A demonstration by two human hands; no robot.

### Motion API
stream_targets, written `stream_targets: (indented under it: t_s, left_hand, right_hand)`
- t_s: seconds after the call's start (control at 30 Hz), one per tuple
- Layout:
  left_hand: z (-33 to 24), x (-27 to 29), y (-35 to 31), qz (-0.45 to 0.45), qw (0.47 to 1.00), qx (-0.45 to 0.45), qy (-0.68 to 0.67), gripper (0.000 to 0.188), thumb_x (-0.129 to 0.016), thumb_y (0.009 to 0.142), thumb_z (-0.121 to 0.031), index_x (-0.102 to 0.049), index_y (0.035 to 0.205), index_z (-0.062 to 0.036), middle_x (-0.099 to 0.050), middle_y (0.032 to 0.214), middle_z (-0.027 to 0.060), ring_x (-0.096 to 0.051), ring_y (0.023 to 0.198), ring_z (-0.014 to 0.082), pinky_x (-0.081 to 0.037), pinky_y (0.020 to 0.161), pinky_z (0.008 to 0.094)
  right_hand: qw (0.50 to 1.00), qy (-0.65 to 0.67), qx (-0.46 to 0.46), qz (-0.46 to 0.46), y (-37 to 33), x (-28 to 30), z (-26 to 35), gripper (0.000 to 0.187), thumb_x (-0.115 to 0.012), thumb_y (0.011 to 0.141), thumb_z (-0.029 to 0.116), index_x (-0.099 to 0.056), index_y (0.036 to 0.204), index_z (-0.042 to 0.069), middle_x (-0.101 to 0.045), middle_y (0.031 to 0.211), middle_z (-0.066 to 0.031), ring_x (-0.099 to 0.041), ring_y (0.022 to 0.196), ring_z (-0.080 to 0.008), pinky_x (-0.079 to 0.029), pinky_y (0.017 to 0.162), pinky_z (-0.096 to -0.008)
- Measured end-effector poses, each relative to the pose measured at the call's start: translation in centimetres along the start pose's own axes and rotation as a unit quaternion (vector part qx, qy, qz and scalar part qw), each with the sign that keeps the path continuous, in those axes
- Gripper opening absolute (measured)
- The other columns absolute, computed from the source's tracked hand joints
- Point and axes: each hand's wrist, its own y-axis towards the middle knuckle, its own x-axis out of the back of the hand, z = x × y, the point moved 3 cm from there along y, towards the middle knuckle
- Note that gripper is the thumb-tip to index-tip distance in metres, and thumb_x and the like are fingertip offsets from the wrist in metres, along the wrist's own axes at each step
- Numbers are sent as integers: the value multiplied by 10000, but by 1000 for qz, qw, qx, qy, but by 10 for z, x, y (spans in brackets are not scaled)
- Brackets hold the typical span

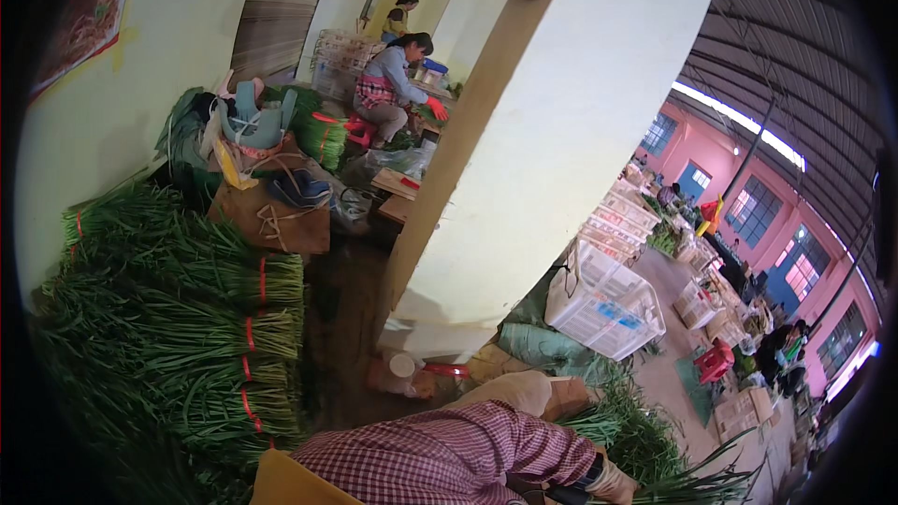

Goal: The person is sorting, cleaning, and bundling green leafy vegetables (chives) in a warehouse environment.

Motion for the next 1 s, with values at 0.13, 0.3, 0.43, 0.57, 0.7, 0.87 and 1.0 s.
stream_targets:
  t_s: [0.13,0.3,0.43,0.57,0.7,0.87,1.0]
  left_hand:
    - [25,15,-17,-24,997,18,67,858,-829,753,-469,-515,1414,-23,-564,1401,201,-572,1245,333,-471,1022,433]
    - [47,23,-21,43,996,-4,74,796,-805,806,-416,-525,1438,-21,-585,1371,172,-574,1203,321,-454,1004,450]
    - [54,27,-31,20,995,-49,85,734,-821,784,-371,-556,1381,-37,-606,1291,164,-585,1153,306,-460,977,434]
    - [53,31,-28,-167,976,-137,-1,723,-857,727,-350,-580,1326,-56,-617,1228,172,-596,1131,298,-474,966,406]
    - [35,37,5,-176,940,-238,-171,802,-910,669,-221,-528,1349,-37,-581,1239,179,-572,1151,308,-471,979,396]
    - [21,48,35,-184,966,-128,-132,1044,-963,611,-187,-372,1459,-34,-515,1316,147,-505,1242,286,-418,1086,386]
    - [26,38,65,-210,959,-172,-86,1134,-965,580,-290,-330,1495,-75,-415,1437,153,-456,1320,312,-427,1093,416]
  right_hand:
    - [1000,21,3,5,8,0,-4,590,-526,995,284,-425,1517,28,-557,1369,-140,-543,1118,-216,-466,966,-355]
    - [999,37,4,-18,3,26,-24,540,-522,1013,231,-450,1502,11,-598,1328,-144,-583,1064,-205,-499,931,-335]
    - [996,50,31,-66,-29,75,-52,502,-518,1028,189,-470,1489,-2,-632,1296,-147,-616,1020,-197,-526,904,-319]
    - [971,164,-94,-146,-52,110,-113,434,-572,1009,170,-547,1403,-10,-672,1210,-129,-649,969,-186,-544,852,-309]
    - [902,236,-263,-250,-42,100,-163,330,-773,877,157,-705,1148,-20,-724,1003,-42,-661,851,-152,-539,772,-306]
    - [938,178,-170,-244,-28,91,-158,287,-775,891,109,-699,1139,-14,-737,1036,-41,-643,893,-105,-531,777,-268]
    - [908,233,-240,-252,-33,99,-177,340,-801,887,146,-680,1153,-28,-738,1042,-42,-659,892,-121,-554,768,-291]
